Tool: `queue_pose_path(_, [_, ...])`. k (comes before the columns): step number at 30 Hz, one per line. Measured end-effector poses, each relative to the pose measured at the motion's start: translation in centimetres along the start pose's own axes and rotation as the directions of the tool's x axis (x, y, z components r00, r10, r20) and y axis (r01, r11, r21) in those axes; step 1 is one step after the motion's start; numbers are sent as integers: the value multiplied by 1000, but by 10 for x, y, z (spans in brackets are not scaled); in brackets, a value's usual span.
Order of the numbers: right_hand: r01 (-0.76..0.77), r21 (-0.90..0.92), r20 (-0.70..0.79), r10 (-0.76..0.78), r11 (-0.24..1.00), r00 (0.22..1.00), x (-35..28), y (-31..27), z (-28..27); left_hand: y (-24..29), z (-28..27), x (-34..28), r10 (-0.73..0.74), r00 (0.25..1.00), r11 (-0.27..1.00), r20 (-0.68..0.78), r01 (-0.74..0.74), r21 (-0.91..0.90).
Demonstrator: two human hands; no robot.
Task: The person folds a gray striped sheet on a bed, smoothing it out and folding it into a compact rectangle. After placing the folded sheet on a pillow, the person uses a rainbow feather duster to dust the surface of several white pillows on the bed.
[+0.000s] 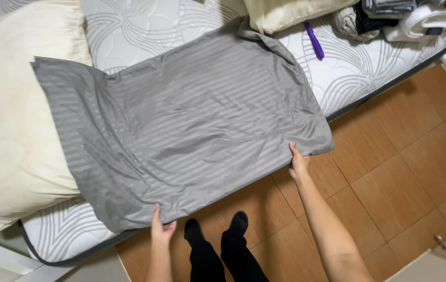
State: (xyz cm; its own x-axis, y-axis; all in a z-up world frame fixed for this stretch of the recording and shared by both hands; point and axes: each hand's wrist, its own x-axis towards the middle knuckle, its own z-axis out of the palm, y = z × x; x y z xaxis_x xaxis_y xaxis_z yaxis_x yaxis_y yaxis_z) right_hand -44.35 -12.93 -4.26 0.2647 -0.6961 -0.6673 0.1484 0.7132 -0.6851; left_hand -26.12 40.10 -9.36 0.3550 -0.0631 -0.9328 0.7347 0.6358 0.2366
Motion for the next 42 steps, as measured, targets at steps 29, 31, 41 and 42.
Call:
queue_pose_path(29, [670,-592,747,-618,-449,245,-101,-200,101,119,133,-170,600,28,-670,800,-529,521])
queue_pose_path(31, [670,-610,720,-649,-423,247,-116,-207,118,139,132,-147,643,93,-610,760,-538,582])
queue_pose_path(41, [454,-855,444,-808,-252,387,-114,-229,114,136,183,-264,642,-328,-765,693,-228,602])
queue_pose_path(42, [418,-901,318,-835,-119,448,-104,-229,108,139,178,-246,664,-289,-748,690,-282,601])
